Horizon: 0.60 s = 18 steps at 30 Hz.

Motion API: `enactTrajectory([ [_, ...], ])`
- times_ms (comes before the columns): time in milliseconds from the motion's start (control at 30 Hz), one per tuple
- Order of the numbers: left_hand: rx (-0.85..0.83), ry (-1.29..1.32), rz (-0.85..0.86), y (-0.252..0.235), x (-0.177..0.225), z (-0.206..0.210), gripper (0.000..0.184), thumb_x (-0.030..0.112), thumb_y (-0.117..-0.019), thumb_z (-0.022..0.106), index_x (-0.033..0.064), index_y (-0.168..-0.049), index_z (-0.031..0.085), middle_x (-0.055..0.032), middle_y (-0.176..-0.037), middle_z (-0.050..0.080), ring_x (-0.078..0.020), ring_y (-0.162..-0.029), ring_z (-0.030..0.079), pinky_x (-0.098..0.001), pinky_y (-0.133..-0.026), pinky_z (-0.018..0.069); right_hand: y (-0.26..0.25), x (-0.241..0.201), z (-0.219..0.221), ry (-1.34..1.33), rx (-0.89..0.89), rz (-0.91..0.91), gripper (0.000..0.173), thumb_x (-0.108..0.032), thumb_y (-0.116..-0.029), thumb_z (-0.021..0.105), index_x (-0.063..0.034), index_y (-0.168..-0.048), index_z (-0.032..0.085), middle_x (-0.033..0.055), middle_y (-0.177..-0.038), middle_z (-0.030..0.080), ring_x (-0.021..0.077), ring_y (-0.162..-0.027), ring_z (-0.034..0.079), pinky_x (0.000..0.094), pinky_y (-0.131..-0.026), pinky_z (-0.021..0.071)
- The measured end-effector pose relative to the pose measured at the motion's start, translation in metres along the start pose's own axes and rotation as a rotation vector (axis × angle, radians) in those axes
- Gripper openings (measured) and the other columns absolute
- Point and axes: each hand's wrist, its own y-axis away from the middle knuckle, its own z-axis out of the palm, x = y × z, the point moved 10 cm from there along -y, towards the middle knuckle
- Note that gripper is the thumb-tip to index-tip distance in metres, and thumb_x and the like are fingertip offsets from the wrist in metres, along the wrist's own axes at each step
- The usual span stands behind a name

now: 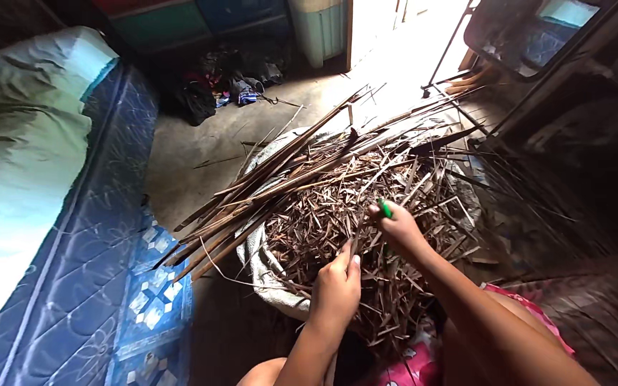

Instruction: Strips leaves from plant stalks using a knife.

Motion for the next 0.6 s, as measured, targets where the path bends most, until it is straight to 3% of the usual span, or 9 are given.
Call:
enactTrajectory([
  [67,0.047,-0.011,-0.027,-0.005,-0.005,-0.009,0.038,0.021,-0.1086,0.046,0.0058,-0.140,0.062,-0.0127,-0.086,0.070,-0.0220,-0.068,0.065,-0.0437,-0.073,0.0555,0.020,-0.015,0.029,0.268,-0.220,-0.034,0.028,-0.025,-0.1074,0.051,-0.0015,-0.112,0.065,0.0166,-0.094,0.066,0.0310,-0.089,0.064,0.0534,-0.081,0.0504],
  [133,0.104,-0.021,-0.057,-0.009,-0.011,-0.016,0.031,0.015,-0.1060,0.046,0.0011,-0.126,0.066,-0.0134,-0.086,0.068,-0.0230,-0.071,0.065,-0.0438,-0.073,0.0541,0.045,-0.021,0.055,0.503,-0.383,-0.018,0.027,-0.023,-0.1050,0.053,-0.0033,-0.121,0.064,0.0217,-0.105,0.070,0.0396,-0.103,0.068,0.0601,-0.086,0.0514],
  [167,0.116,-0.024,-0.055,-0.011,-0.012,-0.020,0.036,0.015,-0.1071,0.045,0.0012,-0.136,0.063,-0.0149,-0.094,0.072,-0.0231,-0.075,0.067,-0.0435,-0.076,0.0555,0.055,-0.021,0.063,0.587,-0.415,0.000,0.028,-0.023,-0.1061,0.051,-0.0038,-0.122,0.062,0.0218,-0.108,0.070,0.0402,-0.106,0.069,0.0597,-0.087,0.0521],
  [233,0.117,-0.049,-0.060,-0.013,-0.014,-0.022,0.041,0.016,-0.1088,0.042,0.0033,-0.145,0.057,-0.0152,-0.100,0.072,-0.0232,-0.079,0.067,-0.0434,-0.079,0.0548,0.062,-0.023,0.065,0.668,-0.336,0.000,0.026,-0.022,-0.1065,0.050,-0.0033,-0.120,0.062,0.0204,-0.105,0.071,0.0391,-0.104,0.071,0.0565,-0.083,0.0543],
  [333,0.128,-0.087,-0.052,-0.009,-0.005,-0.020,0.033,0.020,-0.1097,0.044,-0.0011,-0.119,0.068,-0.0166,-0.092,0.070,-0.0281,-0.084,0.068,-0.0492,-0.081,0.0534,0.051,-0.028,0.049,0.701,-0.004,-0.132,0.020,-0.017,-0.1015,0.056,-0.0001,-0.107,0.067,0.0204,-0.089,0.072,0.0397,-0.086,0.074,0.0546,-0.067,0.0565],
  [367,0.119,-0.094,-0.051,-0.008,-0.002,-0.017,0.035,0.022,-0.1103,0.044,-0.0017,-0.120,0.068,-0.0175,-0.094,0.070,-0.0294,-0.087,0.068,-0.0504,-0.083,0.0528,0.045,-0.027,0.045,0.709,0.033,-0.115,0.020,-0.015,-0.1014,0.056,-0.0001,-0.108,0.067,0.0207,-0.091,0.072,0.0398,-0.087,0.074,0.0548,-0.068,0.0566],
  [467,0.091,-0.089,-0.054,-0.010,0.002,-0.011,0.042,0.024,-0.1114,0.043,0.0003,-0.143,0.058,-0.0193,-0.121,0.071,-0.0311,-0.111,0.069,-0.0507,-0.101,0.0499,0.031,-0.022,0.038,0.715,0.043,-0.034,0.020,-0.013,-0.1034,0.052,-0.0008,-0.114,0.065,0.0202,-0.099,0.073,0.0391,-0.095,0.073,0.0543,-0.074,0.0563],
  [567,0.102,-0.083,-0.033,-0.011,0.004,-0.012,0.042,0.022,-0.1111,0.043,0.0012,-0.146,0.055,-0.0186,-0.126,0.070,-0.0303,-0.115,0.068,-0.0500,-0.103,0.0487,0.027,-0.023,0.033,0.700,0.167,-0.086,0.018,-0.011,-0.1005,0.054,-0.0008,-0.107,0.068,0.0195,-0.091,0.073,0.0385,-0.088,0.075,0.0531,-0.067,0.0565],
  [600,0.098,-0.081,-0.031,-0.009,0.004,-0.012,0.042,0.022,-0.1109,0.044,0.0027,-0.147,0.054,-0.0180,-0.126,0.070,-0.0300,-0.114,0.069,-0.0498,-0.103,0.0490,0.023,-0.021,0.030,0.696,0.145,-0.034,0.020,-0.011,-0.1024,0.052,-0.0009,-0.111,0.067,0.0199,-0.096,0.073,0.0387,-0.092,0.074,0.0538,-0.071,0.0564],
])
